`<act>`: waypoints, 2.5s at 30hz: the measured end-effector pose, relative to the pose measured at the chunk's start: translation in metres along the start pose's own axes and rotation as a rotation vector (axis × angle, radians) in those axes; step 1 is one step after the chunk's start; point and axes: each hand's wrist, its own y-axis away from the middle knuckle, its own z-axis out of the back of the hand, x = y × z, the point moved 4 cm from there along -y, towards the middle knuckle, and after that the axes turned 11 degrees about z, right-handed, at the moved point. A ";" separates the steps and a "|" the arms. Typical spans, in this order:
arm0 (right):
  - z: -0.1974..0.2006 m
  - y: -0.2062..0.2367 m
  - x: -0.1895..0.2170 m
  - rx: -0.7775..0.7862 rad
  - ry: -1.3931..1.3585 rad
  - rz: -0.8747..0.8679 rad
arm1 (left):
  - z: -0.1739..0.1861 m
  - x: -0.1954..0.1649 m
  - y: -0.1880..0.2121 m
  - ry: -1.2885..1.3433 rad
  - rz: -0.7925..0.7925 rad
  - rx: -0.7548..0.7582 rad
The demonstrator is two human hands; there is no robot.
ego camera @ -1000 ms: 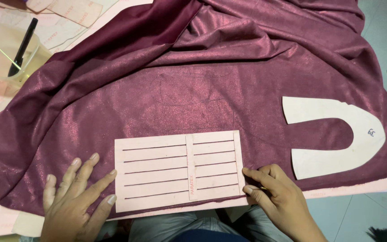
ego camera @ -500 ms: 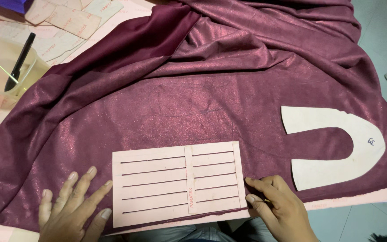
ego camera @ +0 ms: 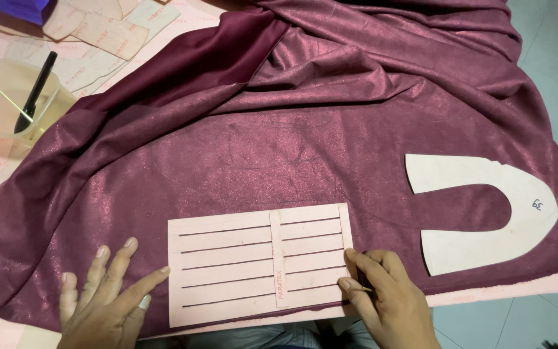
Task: The person smooths a large piece of maroon fabric on a table, places a rectangular paper pattern on it, and uses a pencil to trace the pattern's outline. The person then picks up a U-shaped paper pattern and traces it onto the fabric as well.
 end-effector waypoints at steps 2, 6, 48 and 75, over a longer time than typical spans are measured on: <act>0.001 0.000 -0.002 0.014 -0.022 -0.041 | 0.000 0.000 0.000 0.014 -0.001 -0.010; 0.003 0.001 -0.004 0.025 -0.140 0.033 | -0.002 0.004 0.001 0.010 0.013 -0.008; 0.016 -0.010 -0.027 0.341 -0.496 0.012 | 0.067 -0.065 -0.011 0.093 -0.026 0.103; 0.013 -0.013 -0.039 0.299 -0.232 0.060 | 0.069 -0.072 -0.006 0.213 -0.114 0.017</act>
